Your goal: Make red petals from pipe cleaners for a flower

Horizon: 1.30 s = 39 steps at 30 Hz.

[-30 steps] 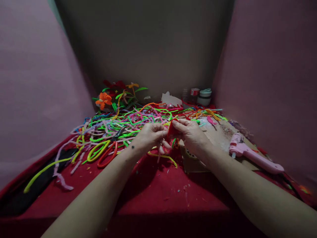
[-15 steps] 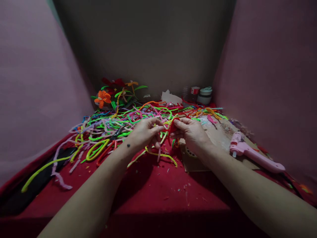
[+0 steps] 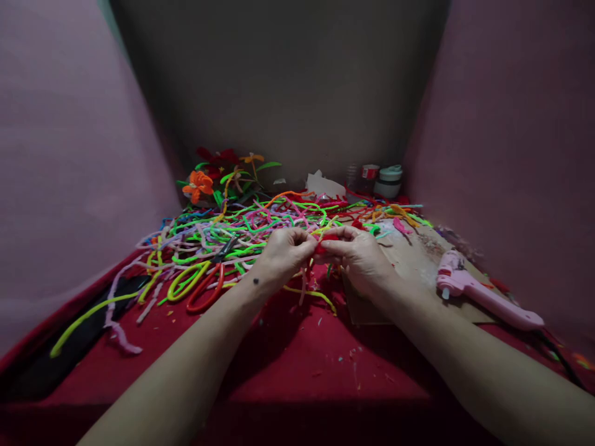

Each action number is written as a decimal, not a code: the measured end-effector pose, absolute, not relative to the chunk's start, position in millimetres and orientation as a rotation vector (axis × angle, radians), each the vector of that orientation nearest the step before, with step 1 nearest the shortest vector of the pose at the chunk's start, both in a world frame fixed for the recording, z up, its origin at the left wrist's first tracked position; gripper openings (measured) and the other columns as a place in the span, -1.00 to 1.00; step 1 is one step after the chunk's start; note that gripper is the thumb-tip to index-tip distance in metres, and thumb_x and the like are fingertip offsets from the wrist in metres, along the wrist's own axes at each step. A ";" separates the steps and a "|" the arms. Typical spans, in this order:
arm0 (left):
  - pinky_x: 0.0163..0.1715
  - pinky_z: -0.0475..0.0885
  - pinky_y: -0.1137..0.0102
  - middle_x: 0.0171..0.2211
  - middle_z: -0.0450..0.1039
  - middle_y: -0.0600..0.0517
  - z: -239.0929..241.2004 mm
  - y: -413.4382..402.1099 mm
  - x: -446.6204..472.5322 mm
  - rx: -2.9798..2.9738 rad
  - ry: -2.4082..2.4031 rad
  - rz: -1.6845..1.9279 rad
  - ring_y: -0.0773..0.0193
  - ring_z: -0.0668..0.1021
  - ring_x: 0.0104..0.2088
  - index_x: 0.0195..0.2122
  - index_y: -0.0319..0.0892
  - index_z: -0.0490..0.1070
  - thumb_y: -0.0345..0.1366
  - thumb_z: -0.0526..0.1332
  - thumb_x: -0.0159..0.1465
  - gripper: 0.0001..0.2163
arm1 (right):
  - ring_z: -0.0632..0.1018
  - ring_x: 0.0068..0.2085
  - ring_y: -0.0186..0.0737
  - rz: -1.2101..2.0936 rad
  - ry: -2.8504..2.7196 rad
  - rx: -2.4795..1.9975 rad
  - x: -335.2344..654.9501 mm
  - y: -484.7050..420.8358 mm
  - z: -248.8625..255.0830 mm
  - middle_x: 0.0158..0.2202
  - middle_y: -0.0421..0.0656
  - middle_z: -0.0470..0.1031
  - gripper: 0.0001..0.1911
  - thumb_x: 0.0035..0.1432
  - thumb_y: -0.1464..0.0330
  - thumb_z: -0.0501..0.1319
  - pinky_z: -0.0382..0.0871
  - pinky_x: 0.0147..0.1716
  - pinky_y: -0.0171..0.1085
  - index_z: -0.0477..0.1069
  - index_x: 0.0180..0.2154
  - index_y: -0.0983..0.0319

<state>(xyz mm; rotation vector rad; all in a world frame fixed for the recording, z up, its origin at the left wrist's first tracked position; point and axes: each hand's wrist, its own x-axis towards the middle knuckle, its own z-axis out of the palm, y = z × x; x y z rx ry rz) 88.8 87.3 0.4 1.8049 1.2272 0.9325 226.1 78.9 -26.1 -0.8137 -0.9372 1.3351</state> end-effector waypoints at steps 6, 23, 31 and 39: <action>-0.53 0.27 0.50 -0.54 0.42 0.06 -2.6 90.8 87.9 1.977 1.222 0.954 0.39 0.41 -0.53 -0.46 -0.24 0.43 -0.28 0.20 0.05 -0.88 | 0.49 -0.48 -0.36 1.153 -1.093 -0.861 227.0 76.9 -25.3 -0.48 -0.21 0.50 -0.78 -0.22 0.43 0.33 0.40 -0.43 -0.33 0.46 -0.39 0.29; -0.72 0.09 0.54 -0.78 0.22 0.17 2.4 87.8 84.2 1.659 1.192 0.849 0.46 0.25 -0.76 -0.58 -0.21 0.28 -0.38 0.15 0.06 -0.90 | 0.53 -0.49 -0.27 1.471 -0.959 -0.698 221.4 76.8 -31.5 -0.52 -0.17 0.50 -0.87 -0.26 0.48 0.34 0.48 -0.35 -0.20 0.43 -0.54 0.32; -0.75 0.10 0.57 -0.78 0.26 0.14 10.7 86.2 81.4 1.626 1.181 0.765 0.51 0.24 -0.77 -0.60 -0.27 0.30 -0.43 0.17 0.05 -0.89 | 0.54 -0.55 -0.27 1.480 -0.947 -0.691 220.5 77.1 -37.0 -0.55 -0.19 0.49 -0.85 -0.22 0.45 0.34 0.49 -0.43 -0.24 0.45 -0.48 0.31; -0.70 0.33 0.53 -0.66 0.40 0.07 8.9 89.8 79.4 1.574 0.995 0.658 0.39 0.46 -0.67 -0.42 -0.28 0.34 -0.44 0.15 0.09 -0.97 | 0.49 -0.61 -0.36 1.344 -0.969 -0.786 221.9 76.2 -30.7 -0.60 -0.24 0.44 -0.91 -0.19 0.47 0.29 0.45 -0.51 -0.32 0.37 -0.56 0.30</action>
